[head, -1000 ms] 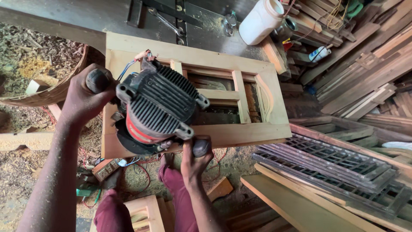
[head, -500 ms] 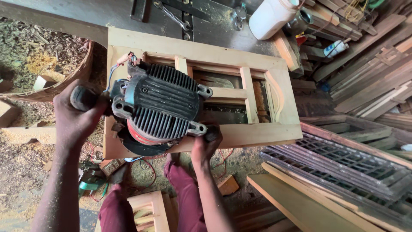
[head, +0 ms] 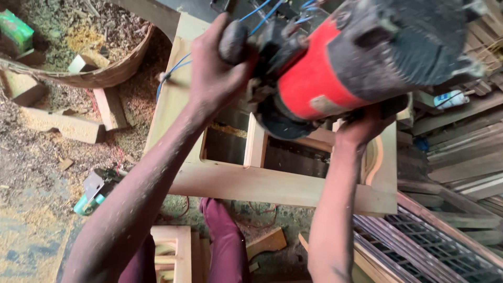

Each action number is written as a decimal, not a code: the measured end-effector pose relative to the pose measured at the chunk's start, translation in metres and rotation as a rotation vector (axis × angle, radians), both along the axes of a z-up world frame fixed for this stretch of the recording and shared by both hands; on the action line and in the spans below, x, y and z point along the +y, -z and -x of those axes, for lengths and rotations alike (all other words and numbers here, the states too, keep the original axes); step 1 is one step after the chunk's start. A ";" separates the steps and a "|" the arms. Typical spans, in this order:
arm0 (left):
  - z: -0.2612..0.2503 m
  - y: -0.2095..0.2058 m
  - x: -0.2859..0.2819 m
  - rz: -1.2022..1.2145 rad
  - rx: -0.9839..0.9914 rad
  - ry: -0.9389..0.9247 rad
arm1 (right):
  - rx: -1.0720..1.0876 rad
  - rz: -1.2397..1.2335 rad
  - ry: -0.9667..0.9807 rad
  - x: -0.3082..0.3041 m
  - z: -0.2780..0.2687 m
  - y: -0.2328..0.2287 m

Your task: The person uses a handheld electric router to shape the edges of a wooden frame. They guide the tool along the inner and outer edges of the frame, creating a rounded profile while wood shavings accumulate on the work surface.

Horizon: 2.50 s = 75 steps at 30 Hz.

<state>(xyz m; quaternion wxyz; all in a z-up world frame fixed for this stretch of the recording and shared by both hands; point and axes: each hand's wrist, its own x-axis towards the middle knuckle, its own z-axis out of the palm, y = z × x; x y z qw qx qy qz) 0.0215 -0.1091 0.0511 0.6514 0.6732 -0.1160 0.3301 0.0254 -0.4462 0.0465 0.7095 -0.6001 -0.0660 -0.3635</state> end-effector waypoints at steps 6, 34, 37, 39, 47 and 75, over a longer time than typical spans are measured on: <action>-0.031 0.027 -0.021 -0.020 -0.048 0.118 | 0.020 -0.011 -0.054 -0.025 -0.016 0.037; -0.041 0.086 -0.010 -0.078 -0.097 0.167 | 0.271 -0.122 -0.113 -0.029 -0.018 0.076; -0.042 0.075 -0.004 -0.089 -0.073 0.253 | 0.047 0.107 -0.094 -0.015 -0.016 0.071; -0.038 0.074 -0.002 -0.104 -0.051 0.264 | 0.107 0.025 -0.102 -0.012 -0.013 0.067; -0.039 0.075 -0.002 -0.180 -0.194 0.157 | 0.156 -0.020 -0.045 -0.010 -0.005 0.063; -0.064 0.071 -0.009 -0.021 -0.133 0.278 | 0.236 0.061 0.286 0.027 0.067 0.073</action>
